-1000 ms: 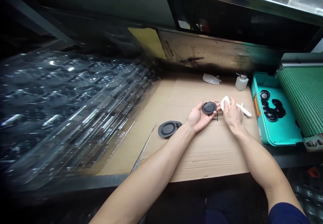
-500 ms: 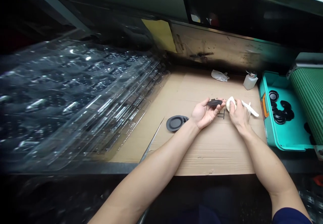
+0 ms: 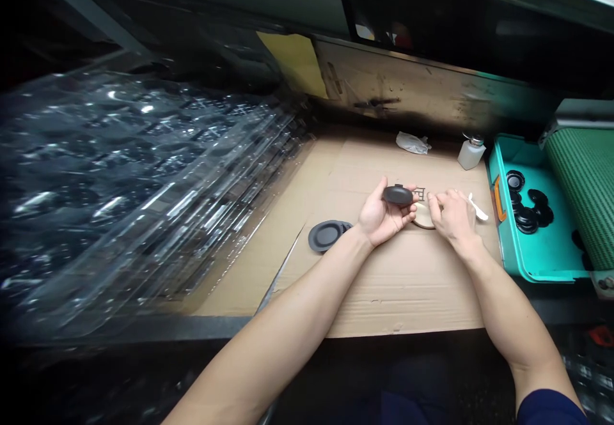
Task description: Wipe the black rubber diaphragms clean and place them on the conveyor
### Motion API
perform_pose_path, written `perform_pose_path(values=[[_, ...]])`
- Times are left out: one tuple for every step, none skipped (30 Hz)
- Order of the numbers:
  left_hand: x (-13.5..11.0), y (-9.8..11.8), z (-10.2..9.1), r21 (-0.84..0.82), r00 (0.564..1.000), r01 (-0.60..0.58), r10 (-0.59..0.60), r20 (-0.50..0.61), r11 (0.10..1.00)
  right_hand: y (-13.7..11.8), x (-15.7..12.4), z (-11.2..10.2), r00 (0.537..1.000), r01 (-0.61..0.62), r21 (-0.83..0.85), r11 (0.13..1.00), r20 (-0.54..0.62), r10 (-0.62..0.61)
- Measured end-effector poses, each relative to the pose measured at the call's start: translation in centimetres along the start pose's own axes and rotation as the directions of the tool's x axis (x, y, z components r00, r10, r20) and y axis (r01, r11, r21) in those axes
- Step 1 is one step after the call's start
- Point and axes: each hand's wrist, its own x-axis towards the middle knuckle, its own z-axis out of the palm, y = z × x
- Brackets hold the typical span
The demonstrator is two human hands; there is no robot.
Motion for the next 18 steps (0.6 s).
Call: perform_pose_path(values=[[0.2, -0.2, -0.2, 0.032, 1.000, -0.005, 0.006, -0.005, 0.999, 0.3, 0.0, -0.5, 0.997, -0.029, -0.062, 0.998, -0.070, 0.025], [0.4, -0.5, -0.2, 0.061, 1.000, -0.005, 0.006, -0.006, 0.998, 0.6, 0.1, -0.9, 0.990, -0.082, -0.123, 0.989, -0.125, 0.066], [0.6, -0.9, -0.3, 0.086, 1.000, 0.000, 0.000, 0.000, 0.996, 1.1, 0.2, -1.3, 0.982, -0.142, -0.173, 0.975, -0.150, 0.117], [0.7, -1.3, -0.2, 0.109, 1.000, 0.013, -0.015, 0.017, 0.994, 1.5, 0.3, -1.5, 0.977, -0.191, -0.211, 0.959, -0.136, 0.165], [0.8, -1.7, 0.0, 0.134, 0.998, 0.036, -0.042, 0.046, 0.990, 2.0, 0.4, -1.6, 0.976, -0.216, -0.233, 0.948, -0.089, 0.200], [0.8, -2.1, 0.1, 0.168, 0.993, 0.069, -0.083, 0.082, 0.983, 2.5, 0.5, -1.5, 0.976, -0.216, -0.237, 0.947, -0.027, 0.216], [0.7, -2.5, 0.3, 0.208, 0.983, 0.110, -0.137, 0.121, 0.972, 2.8, 0.7, -1.4, 0.977, -0.203, -0.223, 0.954, 0.024, 0.214], [0.5, -2.8, 0.5, 0.252, 0.968, 0.151, -0.195, 0.159, 0.956, 3.1, 0.8, -1.2, 0.978, -0.187, -0.195, 0.963, 0.051, 0.201], [0.3, -3.0, 0.7, 0.296, 0.950, 0.185, -0.248, 0.192, 0.937, 3.2, 1.0, -1.0, 0.981, -0.177, -0.165, 0.970, 0.051, 0.187], [0.1, -3.1, 0.8, 0.332, 0.933, 0.202, -0.284, 0.220, 0.922, 3.2, 1.2, -0.9, 0.983, -0.174, -0.141, 0.975, 0.028, 0.180], [0.0, -3.2, 0.8, 0.354, 0.923, 0.203, -0.299, 0.241, 0.913, 3.1, 1.5, -1.0, 0.983, -0.182, -0.128, 0.975, -0.005, 0.182], [-0.2, -3.1, 0.7, 0.361, 0.920, 0.192, -0.295, 0.258, 0.913, 3.0, 2.0, -1.2, 0.981, -0.196, -0.126, 0.972, -0.037, 0.193], [-0.2, -3.1, 0.7, 0.356, 0.922, 0.176, -0.280, 0.267, 0.918, 2.8, 2.7, -1.5, 0.977, -0.210, -0.127, 0.969, -0.066, 0.203], [-0.2, -3.0, 0.5, 0.343, 0.928, 0.159, -0.258, 0.268, 0.926, 2.7, 3.6, -2.1, 0.973, -0.222, -0.125, 0.967, -0.100, 0.210], [-0.1, -2.9, 0.4, 0.328, 0.935, 0.147, -0.239, 0.261, 0.933, 2.7, 4.7, -2.8, 0.966, -0.231, -0.117, 0.966, -0.144, 0.213], [0.0, -2.9, 0.3, 0.313, 0.942, 0.143, -0.226, 0.248, 0.939, 2.8, 6.1, -3.6, 0.956, -0.241, -0.106, 0.965, -0.195, 0.217], [0.2, -2.9, 0.1, 0.299, 0.947, 0.146, -0.221, 0.234, 0.943, 3.0, 7.6, -4.5, 0.943, -0.252, -0.093, 0.963, -0.247, 0.223], [0.3, -2.9, 0.1, 0.286, 0.951, 0.150, -0.217, 0.221, 0.947, 3.3, 9.1, -5.4, 0.929, -0.263, -0.083, 0.961, -0.290, 0.229]])
